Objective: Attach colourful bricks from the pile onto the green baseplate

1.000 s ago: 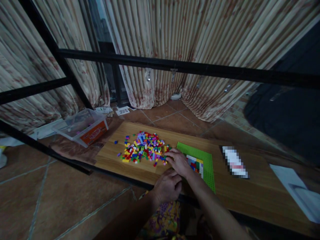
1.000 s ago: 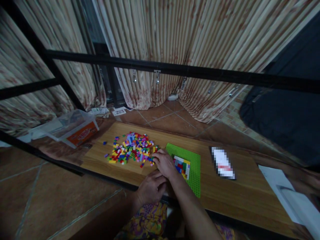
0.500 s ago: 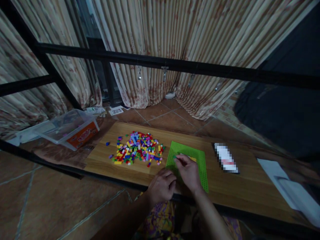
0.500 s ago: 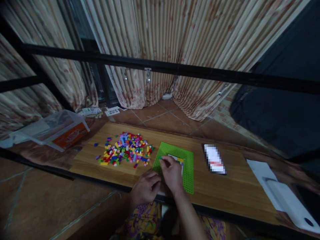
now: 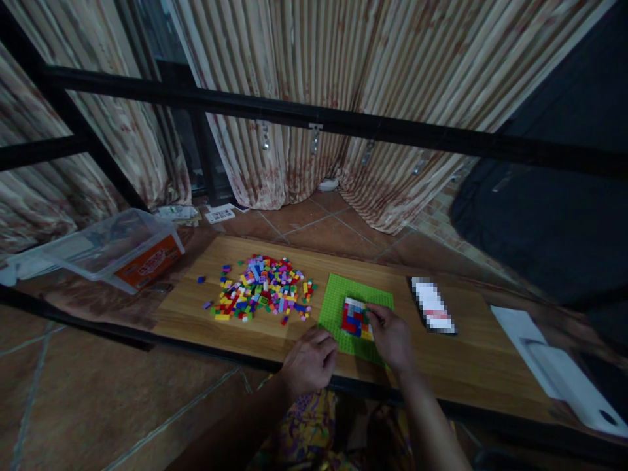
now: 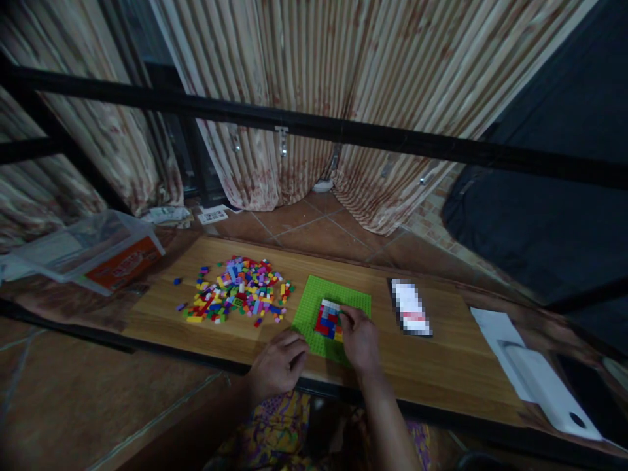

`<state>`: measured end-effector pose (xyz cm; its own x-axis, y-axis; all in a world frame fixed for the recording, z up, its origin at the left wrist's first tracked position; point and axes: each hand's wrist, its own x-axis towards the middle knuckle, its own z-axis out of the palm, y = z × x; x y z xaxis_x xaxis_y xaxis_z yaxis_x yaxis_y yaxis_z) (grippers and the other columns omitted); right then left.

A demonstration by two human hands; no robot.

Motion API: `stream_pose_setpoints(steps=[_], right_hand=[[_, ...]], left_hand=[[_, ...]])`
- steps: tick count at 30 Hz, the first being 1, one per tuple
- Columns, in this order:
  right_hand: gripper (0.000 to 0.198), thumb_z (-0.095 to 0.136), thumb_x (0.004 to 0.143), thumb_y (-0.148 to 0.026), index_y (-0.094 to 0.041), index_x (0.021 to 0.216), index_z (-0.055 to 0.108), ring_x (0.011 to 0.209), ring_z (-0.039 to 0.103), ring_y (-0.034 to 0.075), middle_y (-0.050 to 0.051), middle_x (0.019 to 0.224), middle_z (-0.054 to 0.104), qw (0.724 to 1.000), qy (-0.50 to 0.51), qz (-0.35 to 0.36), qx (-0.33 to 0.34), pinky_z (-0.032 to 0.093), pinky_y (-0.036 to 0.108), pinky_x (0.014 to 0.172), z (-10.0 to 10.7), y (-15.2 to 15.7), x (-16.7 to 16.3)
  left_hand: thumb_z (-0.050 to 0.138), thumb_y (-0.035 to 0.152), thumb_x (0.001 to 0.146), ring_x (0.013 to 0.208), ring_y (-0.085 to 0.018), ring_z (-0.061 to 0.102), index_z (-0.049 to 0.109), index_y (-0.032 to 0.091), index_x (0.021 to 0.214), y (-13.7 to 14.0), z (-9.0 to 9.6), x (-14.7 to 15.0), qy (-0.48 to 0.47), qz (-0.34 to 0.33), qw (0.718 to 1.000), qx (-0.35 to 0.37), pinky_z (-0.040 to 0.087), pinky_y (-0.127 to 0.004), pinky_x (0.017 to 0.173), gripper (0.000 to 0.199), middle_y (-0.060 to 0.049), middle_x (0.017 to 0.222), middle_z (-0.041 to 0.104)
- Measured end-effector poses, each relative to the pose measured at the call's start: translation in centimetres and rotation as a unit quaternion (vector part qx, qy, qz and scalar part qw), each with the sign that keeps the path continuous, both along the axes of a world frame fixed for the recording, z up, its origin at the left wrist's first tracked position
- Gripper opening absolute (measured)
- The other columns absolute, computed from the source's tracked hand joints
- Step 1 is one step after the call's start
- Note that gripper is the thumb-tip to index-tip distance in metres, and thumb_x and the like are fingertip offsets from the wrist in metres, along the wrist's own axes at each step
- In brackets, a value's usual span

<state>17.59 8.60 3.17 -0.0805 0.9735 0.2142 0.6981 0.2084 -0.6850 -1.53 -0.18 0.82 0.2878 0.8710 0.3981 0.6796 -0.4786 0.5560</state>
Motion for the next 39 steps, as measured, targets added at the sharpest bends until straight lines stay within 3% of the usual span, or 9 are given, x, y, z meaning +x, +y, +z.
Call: stream_pose_setpoints(steps=[7, 26, 39], right_hand=[[0.027, 0.051, 0.081, -0.034, -0.016, 0.091, 0.069, 0.081, 0.063, 0.023, 0.01, 0.089, 0.068, 0.999, -0.038, 0.033, -0.013, 0.048, 0.036, 0.077, 0.2, 1.1, -0.3], [0.028, 0.06, 0.074, -0.042, -0.019, 0.084, 0.071, 0.077, 0.065, 0.021, 0.007, 0.086, 0.07, 0.998, 0.018, 0.022, -0.059, 0.05, 0.035, 0.074, -0.6, 2.0, 0.2], [0.011, 0.065, 0.069, -0.03, -0.022, 0.073, 0.072, 0.071, 0.065, 0.02, 0.003, 0.076, 0.072, 0.993, -0.024, 0.078, -0.09, 0.047, 0.032, 0.07, 1.1, 3.4, 0.4]], left_hand=[[0.048, 0.015, 0.087, 0.084, -0.016, 0.056, 0.057, 0.018, 0.081, 0.0, -0.1, 0.0, 0.005, -0.001, 1.0, 0.002, 0.047, -0.029, 0.079, 0.011, -0.003, 0.083, 0.059], [0.05, 0.012, 0.084, 0.082, -0.017, 0.056, 0.058, 0.018, 0.081, 0.0, 0.0, 0.0, 0.011, 0.006, 1.0, 0.008, 0.047, -0.029, 0.077, 0.01, -0.003, 0.083, 0.06], [0.051, 0.013, 0.084, 0.083, -0.016, 0.055, 0.059, 0.019, 0.082, 0.1, -0.2, 0.0, 0.017, 0.002, 1.0, -0.009, 0.046, -0.029, 0.077, 0.011, -0.003, 0.084, 0.06]])
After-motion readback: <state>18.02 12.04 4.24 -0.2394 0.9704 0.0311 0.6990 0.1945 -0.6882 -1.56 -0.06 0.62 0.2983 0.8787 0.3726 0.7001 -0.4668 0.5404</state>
